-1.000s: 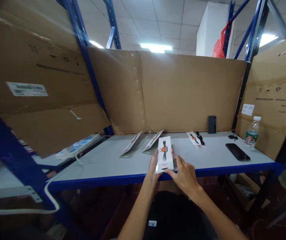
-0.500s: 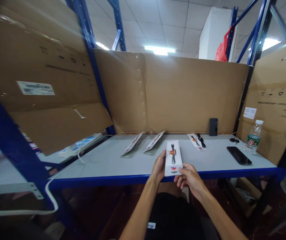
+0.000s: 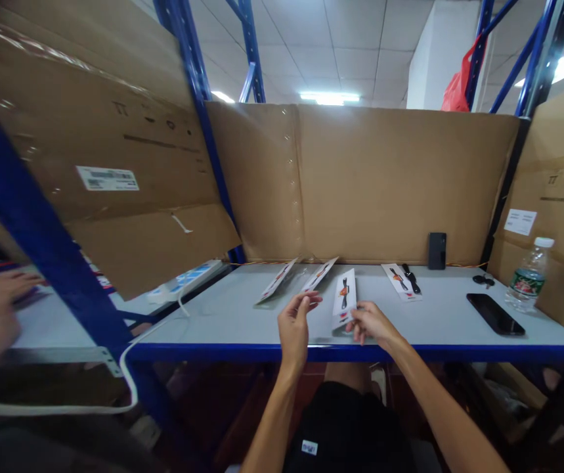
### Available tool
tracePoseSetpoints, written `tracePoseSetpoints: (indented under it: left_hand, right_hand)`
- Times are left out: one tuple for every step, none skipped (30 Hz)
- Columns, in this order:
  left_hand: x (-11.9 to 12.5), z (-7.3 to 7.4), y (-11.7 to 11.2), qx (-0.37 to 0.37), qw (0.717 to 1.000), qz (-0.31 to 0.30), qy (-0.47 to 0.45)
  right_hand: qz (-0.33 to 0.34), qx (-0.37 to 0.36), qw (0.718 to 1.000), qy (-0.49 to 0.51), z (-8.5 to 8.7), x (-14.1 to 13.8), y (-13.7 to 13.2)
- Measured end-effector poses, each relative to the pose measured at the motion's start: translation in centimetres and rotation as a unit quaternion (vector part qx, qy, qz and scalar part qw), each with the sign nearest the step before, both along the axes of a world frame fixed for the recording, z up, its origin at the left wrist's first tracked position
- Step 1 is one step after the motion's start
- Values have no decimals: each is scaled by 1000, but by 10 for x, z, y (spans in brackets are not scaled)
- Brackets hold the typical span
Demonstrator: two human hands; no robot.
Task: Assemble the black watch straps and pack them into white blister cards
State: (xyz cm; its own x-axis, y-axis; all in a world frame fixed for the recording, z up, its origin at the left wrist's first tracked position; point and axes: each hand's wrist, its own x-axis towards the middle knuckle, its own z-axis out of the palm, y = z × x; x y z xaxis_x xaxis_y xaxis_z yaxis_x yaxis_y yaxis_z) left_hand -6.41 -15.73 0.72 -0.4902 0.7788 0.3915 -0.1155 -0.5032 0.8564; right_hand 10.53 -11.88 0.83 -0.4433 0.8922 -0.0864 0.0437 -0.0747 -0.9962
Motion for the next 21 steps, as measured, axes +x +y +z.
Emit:
tracePoseSetpoints:
  left_hand:
    - [-8,2,1,-4,1000,22,18]
    - [-18,3,2,-9,998,44,37]
    - [-28,4,4,-17,996,67,60]
    - [-39,4,6,-28,992,90,89]
    - [-51,3,8,-42,984,120,122]
    - [-64,3,10,-62,974,153,154]
    - [-78,3,13,-86,960,187,189]
    - [-91,3,16,-111,945,216,221]
    - [-104,4,21,-138,928,232,255]
    - [-116,5,26,-168,910,241,293]
    - [-126,7,33,-199,889,247,331]
    - [-134,9,41,-228,865,256,365]
    - [-140,12,49,-252,846,255,394]
    - [-143,16,58,-269,832,243,421]
    - [-144,19,68,-282,817,233,445]
    - [-144,23,77,-294,800,232,468]
    - [-142,27,85,-305,778,234,497]
    - [-139,30,93,-321,751,237,526]
    - [-136,32,99,-336,723,239,554]
    - [-133,33,104,-347,693,242,583]
    - [-130,33,108,-352,666,246,611]
  right_hand:
    - [9,-3,1000,5,2,-6,8]
    - [11,-1,1000,5,2,-11,13]
    - [3,7,1000,2,0,-13,17]
    - [-16,22,1000,-4,-3,-14,19]
    - [-40,41,998,-9,-8,-13,19]
    - [-61,59,996,-15,-14,-9,19]
    - [-77,79,994,-20,-19,-4,18]
    - [-88,98,991,-25,-24,1,16]
    - [-97,117,988,-33,-29,8,14]
    - [-103,135,985,-41,-32,14,12]
    - [-108,149,982,-48,-34,20,10]
    - [-112,159,980,-50,-35,25,9]
    - [-115,164,979,-47,-36,29,8]
    - [-115,164,979,-43,-36,32,7]
    - [-115,164,979,-38,-37,34,6]
    - [-113,166,979,-34,-37,35,5]
    - [-110,171,979,-33,-37,35,5]
    - [-108,177,978,-33,-38,35,5]
    - [-105,183,977,-34,-38,34,4]
    - [-104,185,977,-33,-38,34,4]
    - [-102,184,977,-31,-38,34,4]
